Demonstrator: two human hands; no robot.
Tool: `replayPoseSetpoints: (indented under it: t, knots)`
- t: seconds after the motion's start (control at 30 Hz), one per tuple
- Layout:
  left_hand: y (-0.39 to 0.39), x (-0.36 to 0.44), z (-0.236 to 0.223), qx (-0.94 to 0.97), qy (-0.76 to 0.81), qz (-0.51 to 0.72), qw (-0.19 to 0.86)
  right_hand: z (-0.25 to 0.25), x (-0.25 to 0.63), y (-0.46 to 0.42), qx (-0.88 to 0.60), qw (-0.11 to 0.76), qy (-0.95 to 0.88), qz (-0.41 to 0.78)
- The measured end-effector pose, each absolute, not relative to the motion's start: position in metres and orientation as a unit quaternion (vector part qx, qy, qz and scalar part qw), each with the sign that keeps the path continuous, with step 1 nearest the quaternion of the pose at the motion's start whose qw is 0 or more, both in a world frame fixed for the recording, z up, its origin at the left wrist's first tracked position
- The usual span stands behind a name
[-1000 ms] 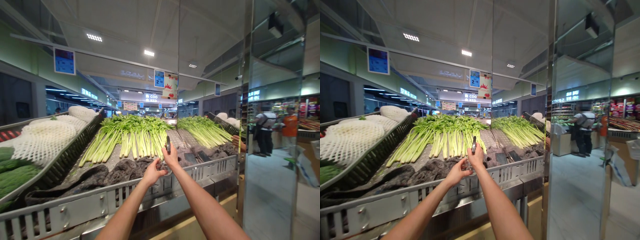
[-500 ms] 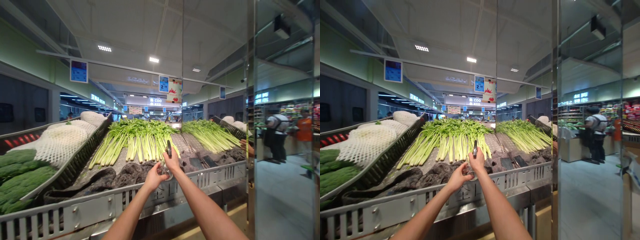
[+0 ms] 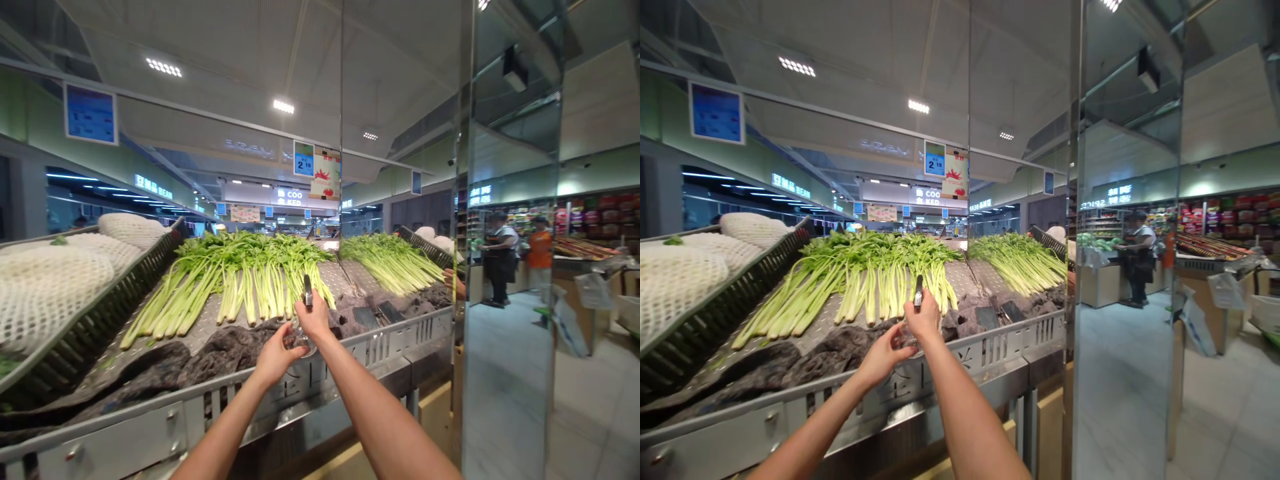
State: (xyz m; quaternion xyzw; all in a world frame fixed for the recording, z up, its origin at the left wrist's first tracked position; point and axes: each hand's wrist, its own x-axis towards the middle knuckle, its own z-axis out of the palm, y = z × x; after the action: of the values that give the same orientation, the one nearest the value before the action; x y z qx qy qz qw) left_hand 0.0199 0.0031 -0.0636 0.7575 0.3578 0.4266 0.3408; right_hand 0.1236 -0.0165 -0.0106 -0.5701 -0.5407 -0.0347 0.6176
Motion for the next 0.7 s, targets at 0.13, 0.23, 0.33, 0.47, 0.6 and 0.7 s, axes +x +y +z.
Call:
replayPoseSetpoints:
  t: [0.13, 0.23, 0.33, 0.47, 0.6, 0.7]
  knots:
    - [0.001, 0.02, -0.066, 0.747, 0.36, 0.435, 0.351, -0.012, 0.122, -0.019, -0.562, 0.622, -0.545, -0.031]
    - [-0.002, 0.02, -0.067, 0.74, 0.365, 0.435, 0.36, -0.013, 0.122, -0.02, -0.548, 0.627, -0.553, -0.037]
    - [-0.005, 0.019, -0.065, 0.727, 0.36, 0.446, 0.377, -0.012, 0.121, -0.02, -0.54, 0.64, -0.546, -0.039]
    - [-0.007, 0.017, -0.062, 0.713, 0.355, 0.454, 0.399, -0.01, 0.118, -0.021, -0.545, 0.644, -0.536, -0.03]
    - [-0.006, 0.017, -0.065, 0.715, 0.364, 0.448, 0.394, -0.01, 0.117, -0.022, -0.554, 0.648, -0.522, -0.011]
    - [-0.005, 0.018, -0.067, 0.718, 0.37, 0.448, 0.382, -0.011, 0.118, -0.022, -0.549, 0.647, -0.53, -0.008]
